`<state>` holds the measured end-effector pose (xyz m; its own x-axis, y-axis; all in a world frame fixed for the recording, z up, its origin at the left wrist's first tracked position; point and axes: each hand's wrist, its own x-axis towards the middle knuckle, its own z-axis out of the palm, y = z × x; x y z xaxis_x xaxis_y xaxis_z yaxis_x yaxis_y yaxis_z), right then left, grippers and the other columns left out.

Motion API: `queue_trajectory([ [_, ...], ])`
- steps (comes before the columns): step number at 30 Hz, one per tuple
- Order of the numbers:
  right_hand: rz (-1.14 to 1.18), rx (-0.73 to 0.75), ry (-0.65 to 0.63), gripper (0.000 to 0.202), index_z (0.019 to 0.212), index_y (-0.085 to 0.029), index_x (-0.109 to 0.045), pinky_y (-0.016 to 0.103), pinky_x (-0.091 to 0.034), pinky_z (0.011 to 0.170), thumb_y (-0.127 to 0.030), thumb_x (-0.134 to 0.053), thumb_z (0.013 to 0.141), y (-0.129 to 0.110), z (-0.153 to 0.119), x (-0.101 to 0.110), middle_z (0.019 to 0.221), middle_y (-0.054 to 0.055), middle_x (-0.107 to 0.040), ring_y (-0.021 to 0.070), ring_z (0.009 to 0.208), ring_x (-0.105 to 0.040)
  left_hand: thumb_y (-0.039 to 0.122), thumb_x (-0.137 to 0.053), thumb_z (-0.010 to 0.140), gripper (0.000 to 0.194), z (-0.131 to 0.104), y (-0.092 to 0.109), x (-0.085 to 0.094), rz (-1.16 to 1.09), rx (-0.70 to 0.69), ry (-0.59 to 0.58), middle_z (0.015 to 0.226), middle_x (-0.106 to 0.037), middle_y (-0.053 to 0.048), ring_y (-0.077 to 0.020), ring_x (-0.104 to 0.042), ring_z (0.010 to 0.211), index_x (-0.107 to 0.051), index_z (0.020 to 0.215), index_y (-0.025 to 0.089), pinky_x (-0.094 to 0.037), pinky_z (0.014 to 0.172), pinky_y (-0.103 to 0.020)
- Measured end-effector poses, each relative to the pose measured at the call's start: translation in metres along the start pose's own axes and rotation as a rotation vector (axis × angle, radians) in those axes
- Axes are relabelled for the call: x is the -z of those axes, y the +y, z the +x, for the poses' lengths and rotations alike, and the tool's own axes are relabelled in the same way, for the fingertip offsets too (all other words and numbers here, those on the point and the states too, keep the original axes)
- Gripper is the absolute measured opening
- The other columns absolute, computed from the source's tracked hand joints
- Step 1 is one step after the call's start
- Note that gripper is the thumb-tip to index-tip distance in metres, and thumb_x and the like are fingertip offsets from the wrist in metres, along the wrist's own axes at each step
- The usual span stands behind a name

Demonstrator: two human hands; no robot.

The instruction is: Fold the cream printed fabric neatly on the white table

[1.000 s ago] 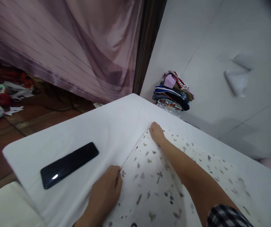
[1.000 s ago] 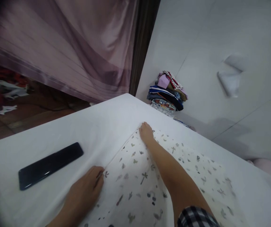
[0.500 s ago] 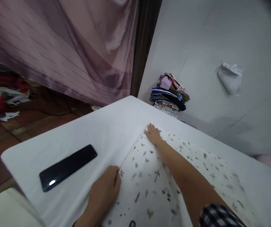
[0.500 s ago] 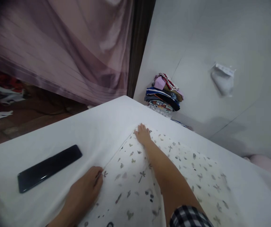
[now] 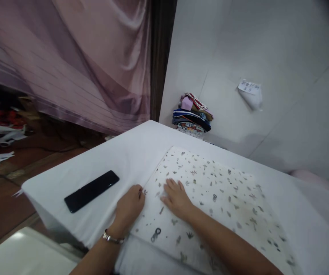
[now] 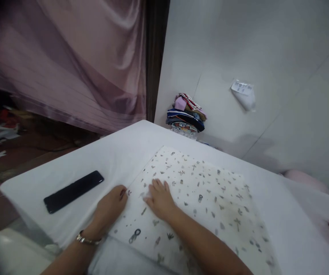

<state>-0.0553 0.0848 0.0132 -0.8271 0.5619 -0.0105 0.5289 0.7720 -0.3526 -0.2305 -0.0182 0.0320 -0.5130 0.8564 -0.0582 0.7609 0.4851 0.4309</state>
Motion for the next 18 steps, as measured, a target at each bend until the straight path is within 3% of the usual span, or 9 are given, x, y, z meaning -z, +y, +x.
queue_trajectory([
  [6, 0.032, -0.012, -0.049, 0.063, 0.142, -0.018, -0.029, 0.05, -0.004, 0.111, -0.052, -0.035, 0.089, -0.029, -0.087, -0.006, 0.151, 0.009, -0.011, 0.026, 0.139, -0.006, 0.027, -0.037, 0.082, 0.021, -0.001, 0.0, -0.003, -0.016, 0.0, 0.061, 0.087, -0.065, -0.006, -0.0203, -0.059, 0.081, -0.056, 0.087, 0.02, -0.037, 0.066, -0.03],
  [12, 0.044, -0.023, -0.079, 0.064, 0.143, -0.019, -0.027, 0.049, -0.003, 0.112, -0.052, -0.036, 0.089, -0.044, -0.156, -0.017, 0.151, 0.007, -0.011, 0.0258, 0.139, -0.006, 0.022, -0.04, 0.08, 0.023, -0.001, 0.001, -0.002, -0.022, 0.023, 0.063, 0.099, -0.066, -0.009, -0.022, -0.059, 0.092, -0.059, 0.093, 0.019, -0.039, 0.071, -0.029],
  [18, 0.083, 0.024, -0.048, 0.064, 0.144, -0.026, -0.022, 0.05, -0.009, 0.112, -0.051, -0.039, 0.088, -0.039, -0.219, -0.021, 0.149, 0.003, -0.017, 0.0246, 0.138, -0.014, 0.024, -0.046, 0.078, 0.022, -0.002, 0.001, 0.002, -0.017, 0.041, 0.045, 0.096, -0.068, -0.009, -0.0195, -0.06, 0.089, -0.061, 0.092, 0.017, -0.04, 0.067, -0.025],
])
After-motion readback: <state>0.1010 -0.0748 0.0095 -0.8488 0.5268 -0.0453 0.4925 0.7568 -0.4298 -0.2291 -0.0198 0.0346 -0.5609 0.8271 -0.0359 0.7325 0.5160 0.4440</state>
